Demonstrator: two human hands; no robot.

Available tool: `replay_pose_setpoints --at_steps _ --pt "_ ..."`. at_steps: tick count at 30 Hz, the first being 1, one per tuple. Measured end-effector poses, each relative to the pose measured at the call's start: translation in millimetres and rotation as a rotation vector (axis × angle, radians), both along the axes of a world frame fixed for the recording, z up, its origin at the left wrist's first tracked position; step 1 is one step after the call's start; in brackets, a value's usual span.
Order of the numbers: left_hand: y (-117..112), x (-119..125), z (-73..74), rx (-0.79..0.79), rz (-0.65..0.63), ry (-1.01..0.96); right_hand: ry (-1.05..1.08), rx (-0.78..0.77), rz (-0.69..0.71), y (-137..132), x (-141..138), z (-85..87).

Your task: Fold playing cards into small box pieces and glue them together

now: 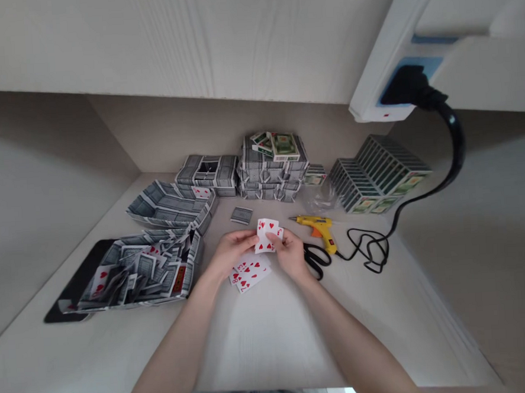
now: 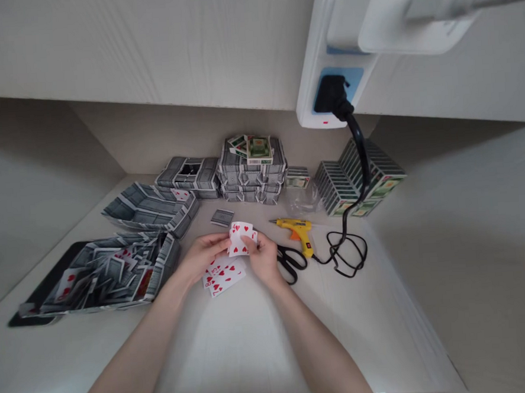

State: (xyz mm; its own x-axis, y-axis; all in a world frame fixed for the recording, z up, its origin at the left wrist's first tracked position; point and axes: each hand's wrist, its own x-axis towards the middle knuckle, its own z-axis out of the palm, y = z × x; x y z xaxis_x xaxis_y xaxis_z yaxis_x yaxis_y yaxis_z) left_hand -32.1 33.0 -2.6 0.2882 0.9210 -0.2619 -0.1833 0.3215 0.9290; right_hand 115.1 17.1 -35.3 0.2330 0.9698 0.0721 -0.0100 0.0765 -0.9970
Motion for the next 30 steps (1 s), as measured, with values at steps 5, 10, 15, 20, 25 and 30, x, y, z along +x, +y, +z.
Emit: replay_pose_setpoints --at_steps 5,10,15,20,25,30 --pt "-3.0 6.7 3.7 0.033 0.126 0.102 0.001 -0.005 0.007 -1.9 -0.5 0.0" --pt "-4.6 9.3 1.3 0.096 0.268 0.215 0.208 -0.071 0.107 -1.2 -0.6 1.2" --pt "-4.4 8.0 -2.2 0.139 0.326 0.299 0.3 -0.107 0.164 -0.1 -0.4 1.6" --pt "-5.1 7.8 0.5 0.134 0.31 0.312 0.315 -0.16 0.165 -0.6 0.6 2.9" --pt "-8.0 12.3 -3.0 0.291 0.29 0.445 0.329 -0.172 0.163 -1.9 0.1 6.2" --pt "-15.3 19.4 -7.7 0.511 0.319 0.646 0.285 -0.158 0.143 -5.2 -4.8 10.1"
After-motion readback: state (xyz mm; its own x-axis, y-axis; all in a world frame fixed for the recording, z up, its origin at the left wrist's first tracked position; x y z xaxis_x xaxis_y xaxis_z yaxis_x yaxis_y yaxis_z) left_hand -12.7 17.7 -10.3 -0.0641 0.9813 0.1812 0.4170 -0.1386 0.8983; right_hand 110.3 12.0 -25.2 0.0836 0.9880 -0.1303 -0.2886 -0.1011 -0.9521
